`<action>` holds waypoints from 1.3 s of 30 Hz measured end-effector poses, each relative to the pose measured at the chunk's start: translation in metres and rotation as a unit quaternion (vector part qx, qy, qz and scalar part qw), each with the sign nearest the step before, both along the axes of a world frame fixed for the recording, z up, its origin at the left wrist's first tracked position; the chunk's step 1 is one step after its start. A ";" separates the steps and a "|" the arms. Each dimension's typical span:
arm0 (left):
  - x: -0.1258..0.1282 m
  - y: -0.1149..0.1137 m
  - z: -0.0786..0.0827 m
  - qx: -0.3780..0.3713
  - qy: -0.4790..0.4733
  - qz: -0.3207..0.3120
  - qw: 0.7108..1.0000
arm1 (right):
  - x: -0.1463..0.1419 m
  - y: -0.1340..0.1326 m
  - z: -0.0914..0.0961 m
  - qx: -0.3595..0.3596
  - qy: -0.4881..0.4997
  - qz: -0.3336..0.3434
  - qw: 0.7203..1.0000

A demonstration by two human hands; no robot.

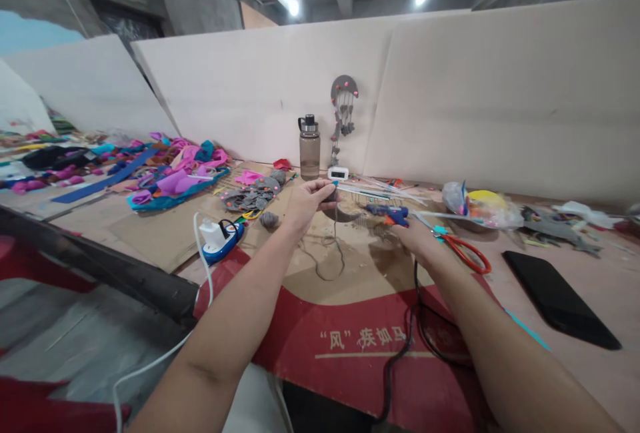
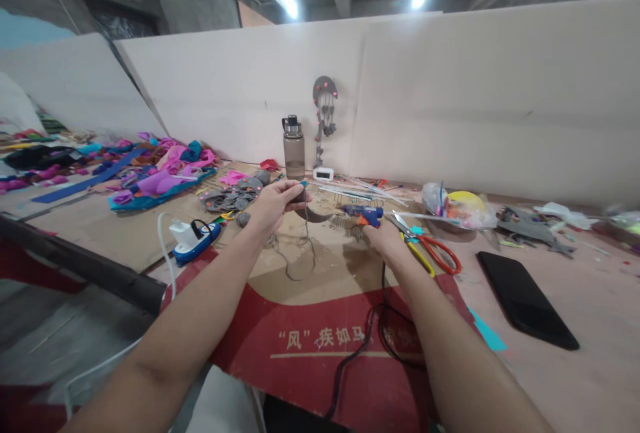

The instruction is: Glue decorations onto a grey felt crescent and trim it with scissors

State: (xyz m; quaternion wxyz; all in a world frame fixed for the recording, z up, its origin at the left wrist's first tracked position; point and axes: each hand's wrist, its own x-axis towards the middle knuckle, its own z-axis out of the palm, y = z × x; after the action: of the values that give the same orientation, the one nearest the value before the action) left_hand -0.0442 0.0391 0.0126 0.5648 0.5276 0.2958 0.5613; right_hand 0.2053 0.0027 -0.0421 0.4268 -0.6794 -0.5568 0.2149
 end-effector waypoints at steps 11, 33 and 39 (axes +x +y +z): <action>0.002 -0.001 -0.001 -0.003 0.024 0.052 0.998 | -0.051 -0.043 0.052 0.125 0.283 0.143 0.940; 0.005 -0.001 -0.004 0.018 0.042 0.064 0.997 | -0.058 -0.048 0.042 0.154 0.028 0.189 0.970; 0.005 -0.001 -0.005 0.031 0.046 0.064 0.996 | -0.059 -0.049 0.044 0.167 -0.005 0.186 0.968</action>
State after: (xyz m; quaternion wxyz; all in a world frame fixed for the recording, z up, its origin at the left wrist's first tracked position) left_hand -0.0388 0.0381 0.0075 0.4966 0.5503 0.3373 0.5803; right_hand 0.1466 -0.0459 0.0015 0.4838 -0.4837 -0.7040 0.1907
